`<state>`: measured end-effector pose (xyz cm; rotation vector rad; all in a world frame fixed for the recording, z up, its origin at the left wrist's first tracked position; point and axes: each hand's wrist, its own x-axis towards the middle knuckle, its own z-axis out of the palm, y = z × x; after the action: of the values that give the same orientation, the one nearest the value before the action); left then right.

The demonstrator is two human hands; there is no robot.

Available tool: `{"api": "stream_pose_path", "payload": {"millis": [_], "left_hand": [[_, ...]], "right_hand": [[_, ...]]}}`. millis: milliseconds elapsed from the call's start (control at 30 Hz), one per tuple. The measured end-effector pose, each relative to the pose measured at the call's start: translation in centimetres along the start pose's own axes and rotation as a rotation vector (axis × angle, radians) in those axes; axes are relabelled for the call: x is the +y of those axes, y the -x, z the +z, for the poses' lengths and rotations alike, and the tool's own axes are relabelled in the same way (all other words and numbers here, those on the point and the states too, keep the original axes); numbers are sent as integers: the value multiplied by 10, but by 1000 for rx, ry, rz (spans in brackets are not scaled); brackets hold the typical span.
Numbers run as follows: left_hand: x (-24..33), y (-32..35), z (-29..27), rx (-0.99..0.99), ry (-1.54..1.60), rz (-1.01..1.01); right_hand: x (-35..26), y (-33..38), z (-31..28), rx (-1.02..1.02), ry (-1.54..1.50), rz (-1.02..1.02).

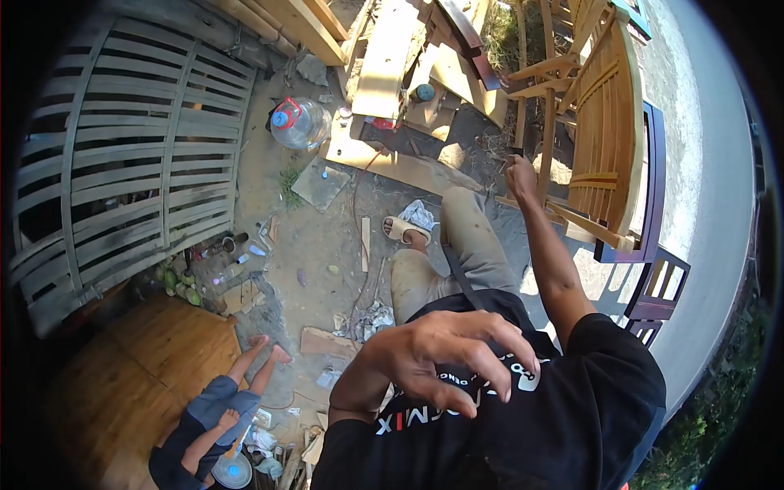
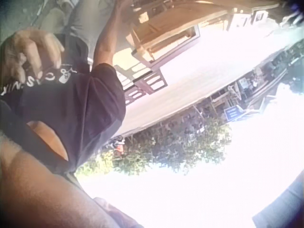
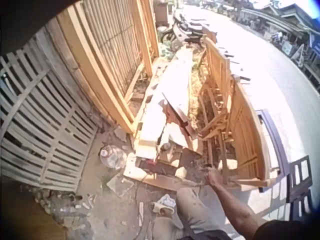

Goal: The person sands a dark wooden panel by hand with sandpaper and then uses a spray gun to apply a finish to multiple dark wooden panels.

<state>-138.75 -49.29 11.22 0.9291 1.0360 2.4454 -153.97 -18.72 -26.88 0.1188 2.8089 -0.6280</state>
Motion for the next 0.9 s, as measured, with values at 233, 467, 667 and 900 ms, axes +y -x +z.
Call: {"api": "stream_pose_path", "payload": {"millis": [233,467,667,900], "left_hand": [[-153,202,-189,934,-807,-1073],[-263,358,-166,1073,-573,-1706],[-286,282,-235,1300,-242,-1840],[-283,222,-274,1370,-133,-1879]], "right_hand": [[-29,-219,29,216,333,43],[-24,-507,108,83,421,159],[-1,-644,172,-6,450,202],[30,-684,204,-14,413,103]]}}
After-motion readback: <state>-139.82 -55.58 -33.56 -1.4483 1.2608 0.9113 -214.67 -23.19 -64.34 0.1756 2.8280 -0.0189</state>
